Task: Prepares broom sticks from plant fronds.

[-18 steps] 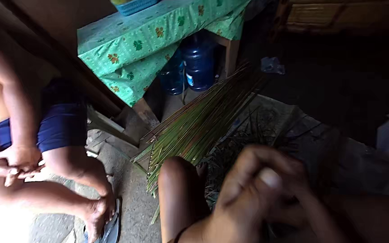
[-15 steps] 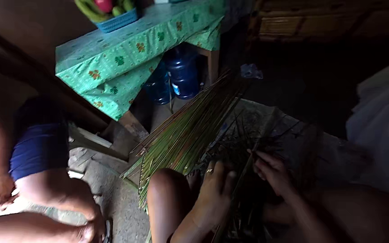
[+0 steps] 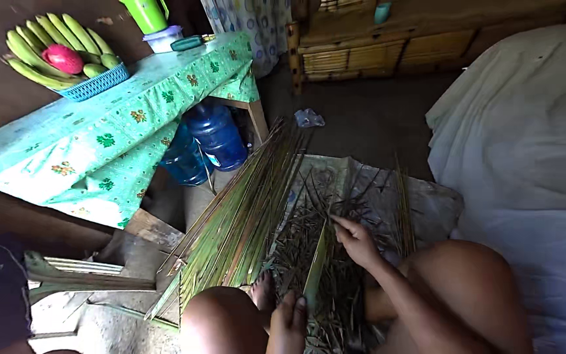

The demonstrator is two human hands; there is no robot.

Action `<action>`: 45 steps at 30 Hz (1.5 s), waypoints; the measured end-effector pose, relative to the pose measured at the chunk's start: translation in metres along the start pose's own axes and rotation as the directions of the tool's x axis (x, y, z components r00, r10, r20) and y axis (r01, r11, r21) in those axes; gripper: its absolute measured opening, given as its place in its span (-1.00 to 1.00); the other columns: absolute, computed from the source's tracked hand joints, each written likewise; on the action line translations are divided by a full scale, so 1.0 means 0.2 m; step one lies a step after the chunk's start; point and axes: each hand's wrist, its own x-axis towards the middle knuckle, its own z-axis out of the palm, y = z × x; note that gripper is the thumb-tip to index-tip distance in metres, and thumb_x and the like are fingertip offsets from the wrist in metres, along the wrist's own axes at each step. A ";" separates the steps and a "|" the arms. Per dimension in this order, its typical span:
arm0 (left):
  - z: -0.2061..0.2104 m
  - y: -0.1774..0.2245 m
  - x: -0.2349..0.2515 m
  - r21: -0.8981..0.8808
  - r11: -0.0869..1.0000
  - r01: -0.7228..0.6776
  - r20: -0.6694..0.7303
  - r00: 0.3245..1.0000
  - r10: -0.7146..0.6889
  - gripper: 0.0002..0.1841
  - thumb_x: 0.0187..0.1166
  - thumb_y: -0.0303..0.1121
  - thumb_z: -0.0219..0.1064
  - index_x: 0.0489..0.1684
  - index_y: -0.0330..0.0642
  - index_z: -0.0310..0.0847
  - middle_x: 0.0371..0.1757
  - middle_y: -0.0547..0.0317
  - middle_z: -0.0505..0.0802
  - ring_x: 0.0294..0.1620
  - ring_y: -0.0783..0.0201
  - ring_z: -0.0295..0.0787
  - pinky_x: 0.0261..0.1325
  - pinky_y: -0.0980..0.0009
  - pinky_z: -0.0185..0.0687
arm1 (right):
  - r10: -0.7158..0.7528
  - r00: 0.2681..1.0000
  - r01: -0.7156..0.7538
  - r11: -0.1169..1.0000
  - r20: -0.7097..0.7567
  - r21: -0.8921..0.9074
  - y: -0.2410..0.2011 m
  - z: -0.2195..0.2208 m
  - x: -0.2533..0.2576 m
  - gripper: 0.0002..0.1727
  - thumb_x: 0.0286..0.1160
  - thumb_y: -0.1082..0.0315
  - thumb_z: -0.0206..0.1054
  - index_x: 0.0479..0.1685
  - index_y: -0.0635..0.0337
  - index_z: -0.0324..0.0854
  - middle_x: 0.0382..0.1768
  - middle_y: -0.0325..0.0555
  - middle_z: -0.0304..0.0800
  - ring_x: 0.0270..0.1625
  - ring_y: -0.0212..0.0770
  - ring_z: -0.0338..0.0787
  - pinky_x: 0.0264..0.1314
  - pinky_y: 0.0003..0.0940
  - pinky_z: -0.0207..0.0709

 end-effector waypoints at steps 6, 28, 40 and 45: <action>-0.01 -0.02 0.07 -0.200 0.969 0.148 0.039 0.989 -0.143 -0.76 0.82 -0.37 -0.04 -0.22 -0.17 0.50 -0.69 0.41 0.46 -0.80 0.50 0.30 -0.69 0.55 0.35 | 0.065 0.966 -0.073 0.997 0.249 0.021 -0.06 -0.05 -0.09 -0.63 0.69 0.34 0.07 0.15 0.39 0.71 -0.44 -0.17 0.67 -0.47 -0.40 0.58 -0.32 -0.41 0.52; -0.02 0.01 0.10 -0.481 0.809 0.339 0.236 0.938 -0.253 -0.73 0.88 -0.37 -0.17 -0.21 -0.09 0.41 -0.77 0.44 0.38 -0.85 0.59 0.21 -0.77 0.68 0.19 | -0.117 0.871 0.133 0.991 0.478 0.001 -0.09 -0.03 -0.20 -0.64 0.70 0.24 0.17 0.08 0.33 0.78 -0.28 -0.01 0.83 -0.30 -0.28 0.74 -0.12 -0.27 0.64; 0.00 -0.01 0.08 -0.471 0.803 0.365 0.301 0.922 -0.243 -0.74 0.87 -0.37 -0.17 -0.23 -0.07 0.40 -0.77 0.45 0.37 -0.87 0.62 0.18 -0.80 0.71 0.13 | 0.011 0.980 0.028 0.981 0.199 -0.191 -0.01 -0.10 -0.01 -0.60 0.78 0.21 0.14 0.24 0.29 0.75 -0.11 0.08 0.87 -0.13 -0.13 0.81 0.09 -0.09 0.63; -0.01 0.04 0.12 -0.492 0.790 0.366 0.271 0.926 -0.261 -0.72 0.90 -0.37 -0.20 -0.21 -0.10 0.40 -0.76 0.44 0.36 -0.86 0.61 0.17 -0.79 0.71 0.14 | -0.130 0.880 0.119 0.991 0.457 0.052 -0.09 -0.04 -0.20 -0.64 0.68 0.26 0.18 0.05 0.37 0.78 -0.33 -0.05 0.80 -0.37 -0.38 0.68 -0.19 -0.39 0.60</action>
